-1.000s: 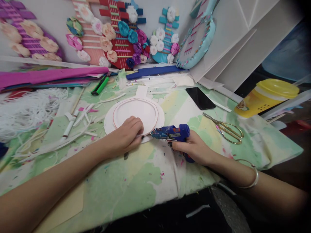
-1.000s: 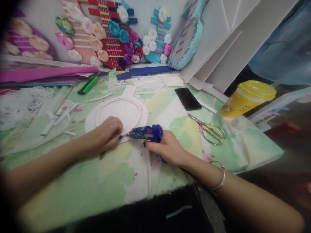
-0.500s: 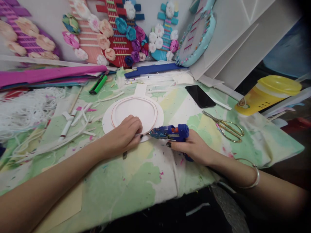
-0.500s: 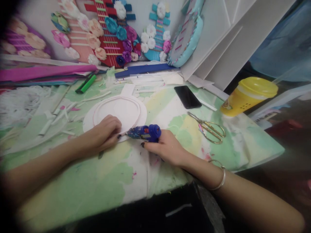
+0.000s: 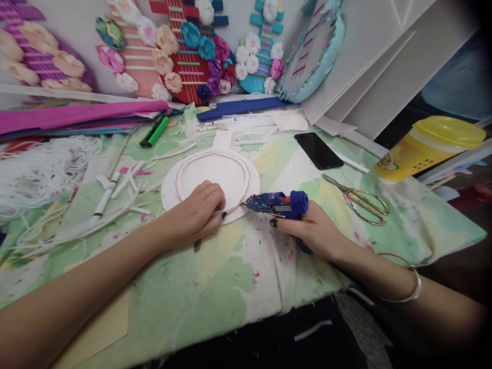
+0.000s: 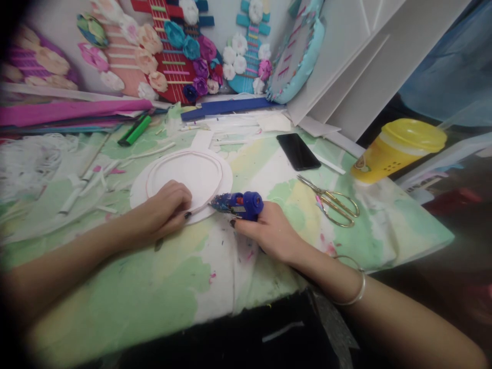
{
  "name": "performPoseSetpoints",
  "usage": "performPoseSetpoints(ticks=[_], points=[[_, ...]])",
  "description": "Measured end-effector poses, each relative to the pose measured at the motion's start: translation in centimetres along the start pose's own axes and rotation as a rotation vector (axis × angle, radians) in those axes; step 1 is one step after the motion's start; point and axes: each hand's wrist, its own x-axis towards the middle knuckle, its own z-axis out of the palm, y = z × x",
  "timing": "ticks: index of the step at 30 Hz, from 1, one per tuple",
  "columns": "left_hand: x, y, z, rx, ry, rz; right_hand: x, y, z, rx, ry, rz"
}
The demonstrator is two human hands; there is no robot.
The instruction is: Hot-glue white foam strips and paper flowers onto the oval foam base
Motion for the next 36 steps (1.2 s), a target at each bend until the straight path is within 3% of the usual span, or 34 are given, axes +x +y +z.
performPoseSetpoints(ticks=[12, 20, 27, 36], points=[[0.0, 0.0, 0.1, -0.012, 0.014, 0.001, 0.2, 0.7, 0.0, 0.050, 0.086, 0.068], [0.0, 0.2, -0.2, -0.009, -0.022, -0.013, 0.0, 0.8, 0.1, 0.126, 0.020, 0.030], [0.0, 0.3, -0.2, -0.023, -0.028, -0.028, -0.4, 0.5, 0.8, -0.017, -0.067, -0.096], [-0.1, 0.4, -0.5, -0.036, -0.041, -0.031, -0.4, -0.2, 1.2, -0.159, -0.090, -0.104]])
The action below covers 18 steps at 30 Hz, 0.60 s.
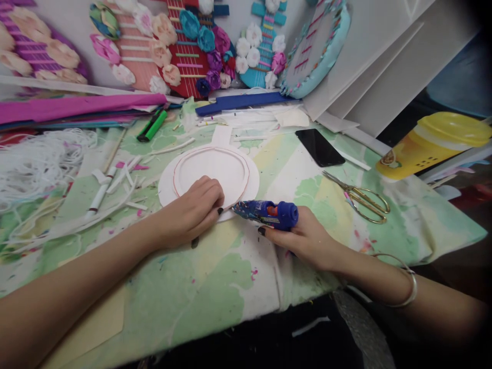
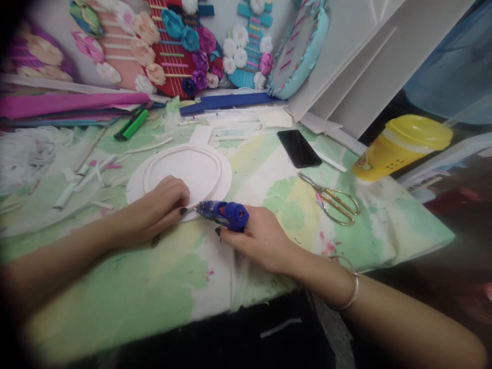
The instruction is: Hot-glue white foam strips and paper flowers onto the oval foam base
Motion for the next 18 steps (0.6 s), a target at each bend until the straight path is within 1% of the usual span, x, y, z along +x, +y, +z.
performPoseSetpoints(ticks=[8, 14, 18], points=[[0.05, 0.21, -0.13, -0.010, -0.018, -0.016, -0.14, -0.09, -0.07, 0.010, -0.016, -0.043], [0.02, 0.19, -0.15, -0.015, -0.024, -0.015, -0.08, -0.29, 0.06, 0.005, -0.009, -0.046], [0.06, 0.18, -0.19, -0.017, -0.025, -0.008, 0.06, -0.17, 0.25, 0.027, -0.010, -0.085]])
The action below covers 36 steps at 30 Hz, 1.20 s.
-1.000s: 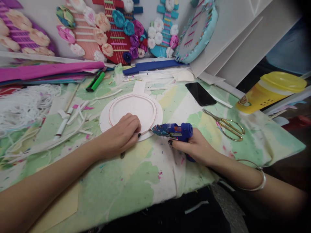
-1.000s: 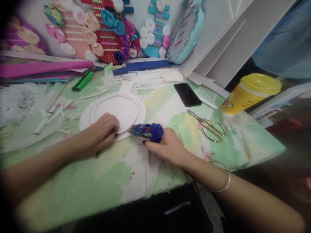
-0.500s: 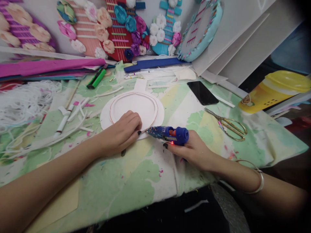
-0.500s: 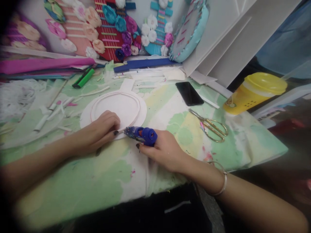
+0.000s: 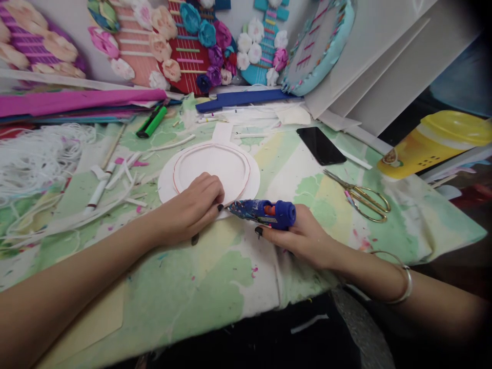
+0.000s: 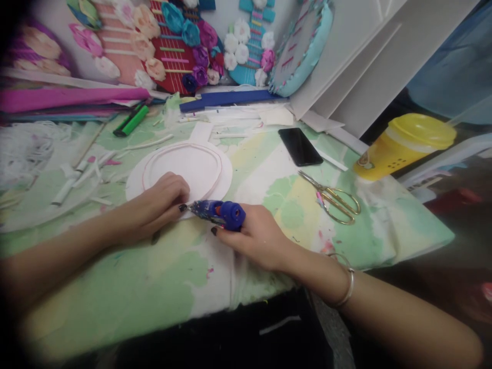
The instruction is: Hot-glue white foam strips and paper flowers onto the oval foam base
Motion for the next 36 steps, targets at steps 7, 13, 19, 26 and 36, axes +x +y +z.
performPoseSetpoints(ticks=[7, 13, 19, 26, 36], points=[[0.0, 0.0, 0.0, -0.004, 0.005, -0.004, 0.2, 0.0, 0.2, 0.022, -0.004, -0.032], [0.0, 0.1, -0.1, -0.014, -0.003, 0.006, 0.2, -0.3, 0.1, -0.027, -0.004, -0.037], [0.0, 0.1, 0.0, -0.013, -0.004, -0.013, 0.0, -0.1, 0.1, -0.020, -0.009, -0.011], [-0.1, -0.1, 0.2, 0.003, 0.009, 0.004, 0.1, 1.1, -0.9, 0.092, 0.113, 0.111], [0.1, 0.0, 0.1, 0.006, 0.011, 0.008, 0.8, 1.6, -1.6, 0.133, 0.199, 0.196]])
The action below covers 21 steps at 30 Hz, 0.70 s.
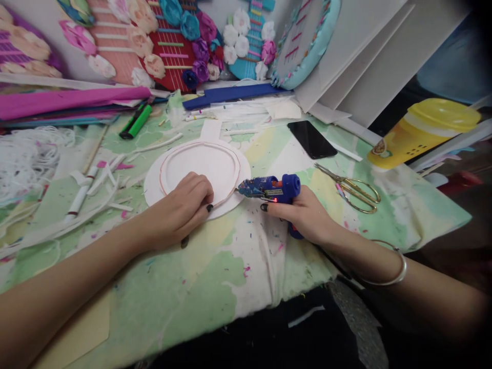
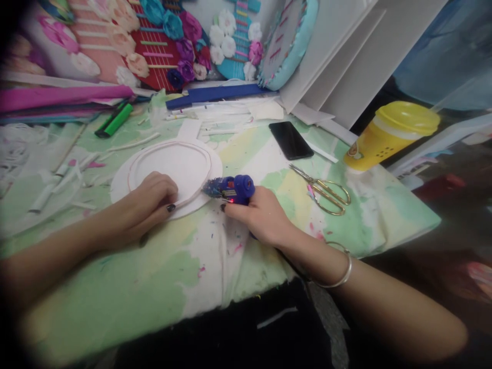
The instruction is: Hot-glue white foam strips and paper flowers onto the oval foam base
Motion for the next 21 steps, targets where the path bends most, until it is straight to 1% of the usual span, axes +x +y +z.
performPoseSetpoints(ticks=[3, 8, 11, 16, 21], points=[[0.0, 0.0, 0.1, -0.003, 0.006, -0.001, 0.2, 0.0, -0.1, 0.008, 0.011, -0.003], [0.0, -0.1, 0.5, -0.030, 0.069, -0.013, 0.5, 0.0, -0.3, 0.031, 0.054, 0.039], [-0.1, -0.3, 0.7, -0.023, 0.060, -0.013, 0.7, -0.1, -0.5, 0.063, 0.047, 0.061], [-0.1, -0.5, 0.7, -0.013, 0.046, -0.004, 0.9, 0.0, -0.6, 0.109, 0.034, 0.049], [-0.1, -0.4, 0.6, -0.027, 0.040, -0.007, 1.3, 0.5, -0.6, 0.082, 0.063, 0.047]])
